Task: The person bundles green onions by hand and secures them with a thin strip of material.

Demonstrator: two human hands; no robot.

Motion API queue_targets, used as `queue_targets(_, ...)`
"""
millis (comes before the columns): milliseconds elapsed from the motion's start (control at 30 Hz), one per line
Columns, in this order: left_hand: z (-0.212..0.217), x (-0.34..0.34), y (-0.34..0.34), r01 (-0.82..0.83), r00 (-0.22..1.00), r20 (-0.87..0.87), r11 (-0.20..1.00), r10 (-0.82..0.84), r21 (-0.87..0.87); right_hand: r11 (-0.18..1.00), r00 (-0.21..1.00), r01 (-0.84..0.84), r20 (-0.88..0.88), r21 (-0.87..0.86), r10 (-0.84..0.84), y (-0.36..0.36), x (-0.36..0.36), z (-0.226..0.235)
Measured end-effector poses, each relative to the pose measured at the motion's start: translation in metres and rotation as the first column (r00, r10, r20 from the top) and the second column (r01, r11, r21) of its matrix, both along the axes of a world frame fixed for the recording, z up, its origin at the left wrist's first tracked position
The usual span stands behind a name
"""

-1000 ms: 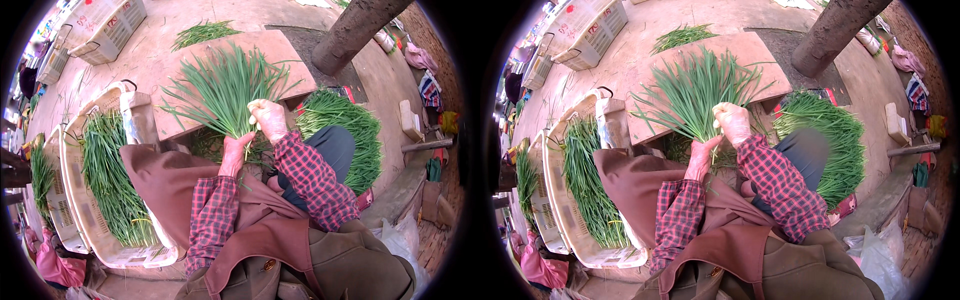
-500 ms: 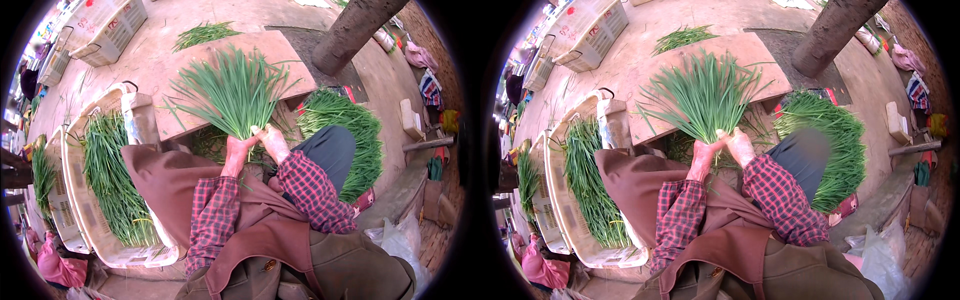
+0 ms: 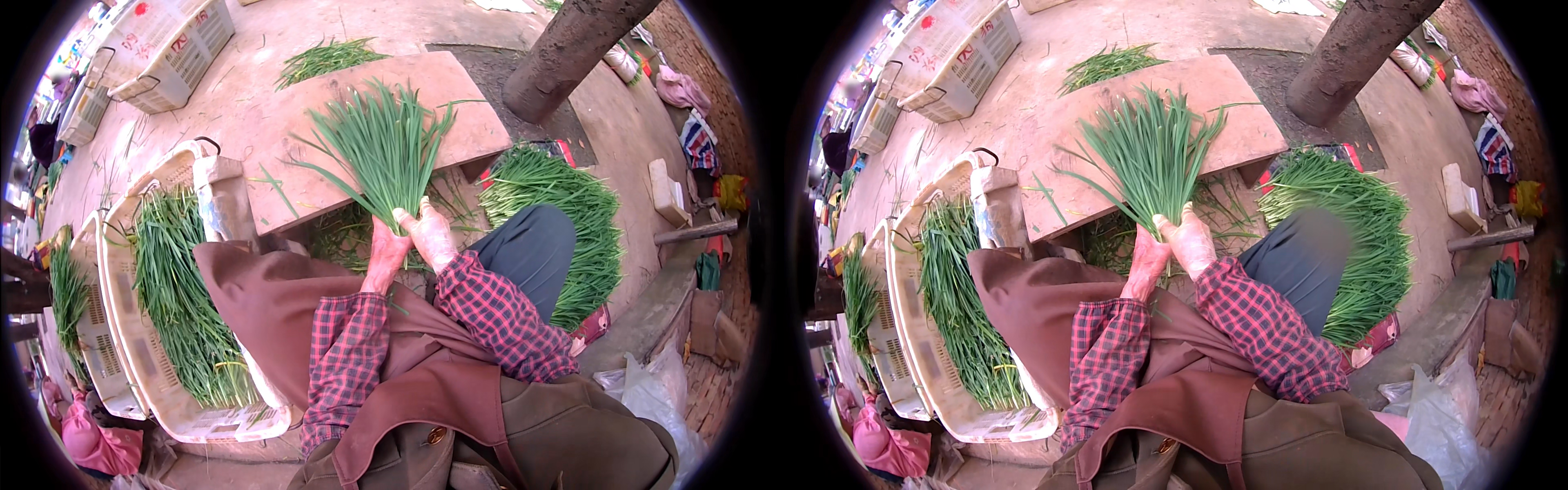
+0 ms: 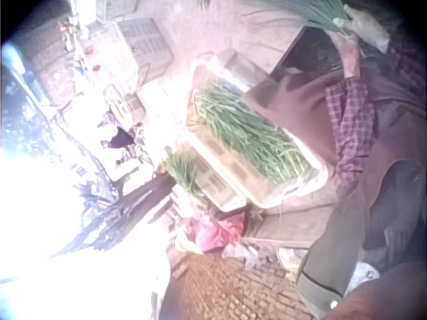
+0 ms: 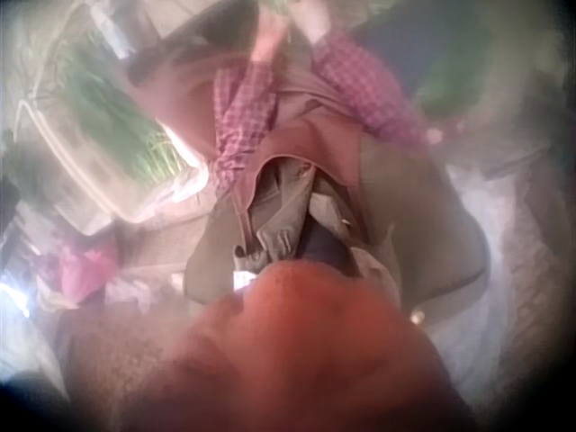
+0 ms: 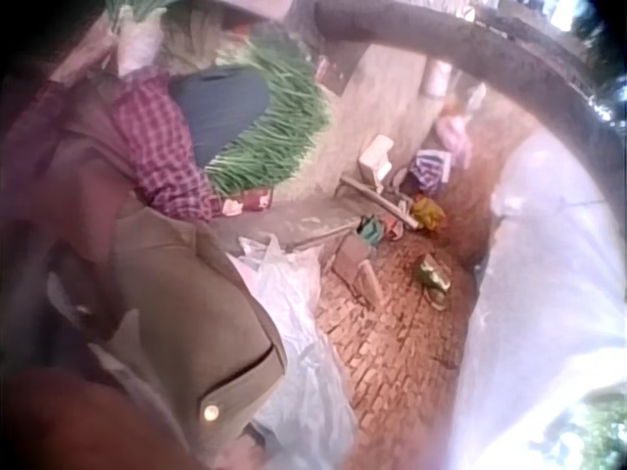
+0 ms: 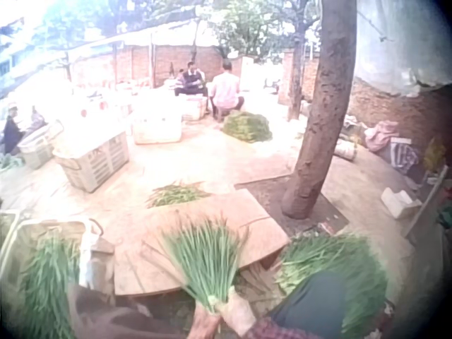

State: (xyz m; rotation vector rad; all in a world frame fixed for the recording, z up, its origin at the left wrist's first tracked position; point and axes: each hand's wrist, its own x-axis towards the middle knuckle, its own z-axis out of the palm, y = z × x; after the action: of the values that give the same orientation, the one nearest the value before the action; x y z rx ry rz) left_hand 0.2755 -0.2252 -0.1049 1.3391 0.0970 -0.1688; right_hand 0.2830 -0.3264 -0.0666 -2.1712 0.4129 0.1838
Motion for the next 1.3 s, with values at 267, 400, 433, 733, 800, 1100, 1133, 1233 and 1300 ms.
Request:
queue_targets(267,-0.01,-0.002,0.0,0.037,0.999,-0.017,0.998,-0.036,0.041,0.997,0.998,0.015,0.064,-0.07,-0.01,-0.012,0.008,-0.025)
queue_targets(400,0.002,0.0,0.004,0.049,0.996,-0.074,0.997,-0.053,-0.054,0.997,0.996,0.067,0.054,-0.041,-0.064,-0.01,0.008,-0.025)
queue_targets(433,0.003,0.001,0.005,0.054,0.996,-0.066,0.993,-0.061,-0.104,0.996,0.996,0.066,0.069,-0.051,-0.063,-0.011,0.007,-0.025)
queue_targets(733,-0.019,-0.004,-0.005,-0.024,0.997,0.071,0.998,0.019,0.058,0.976,0.985,-0.166,-0.079,-0.142,0.156,0.008,0.008,0.005)
queue_targets(800,-0.024,-0.004,-0.008,-0.043,0.987,0.156,0.994,0.027,0.097,0.965,0.992,-0.11,-0.094,-0.238,0.09,0.008,0.009,0.003)
queue_targets(1100,0.009,0.002,0.007,-0.013,0.988,-0.15,0.968,-0.026,-0.252,0.979,0.999,-0.004,0.046,-0.203,0.013,-0.006,0.005,-0.009)
queue_targets(1133,0.004,0.003,0.008,-0.033,0.981,-0.193,0.942,-0.034,-0.335,0.983,0.997,0.011,0.075,-0.183,0.003,-0.007,0.004,-0.01)
queue_targets(1233,0.002,0.005,0.009,-0.011,0.977,-0.2,0.911,-0.078,-0.413,0.995,0.99,0.052,0.134,-0.089,-0.039,-0.008,0.001,-0.014)
queue_targets(1300,0.002,0.005,0.01,-0.013,0.967,-0.231,0.887,-0.106,-0.461,0.997,0.988,0.075,0.133,0.016,-0.077,-0.007,0.0,-0.009)
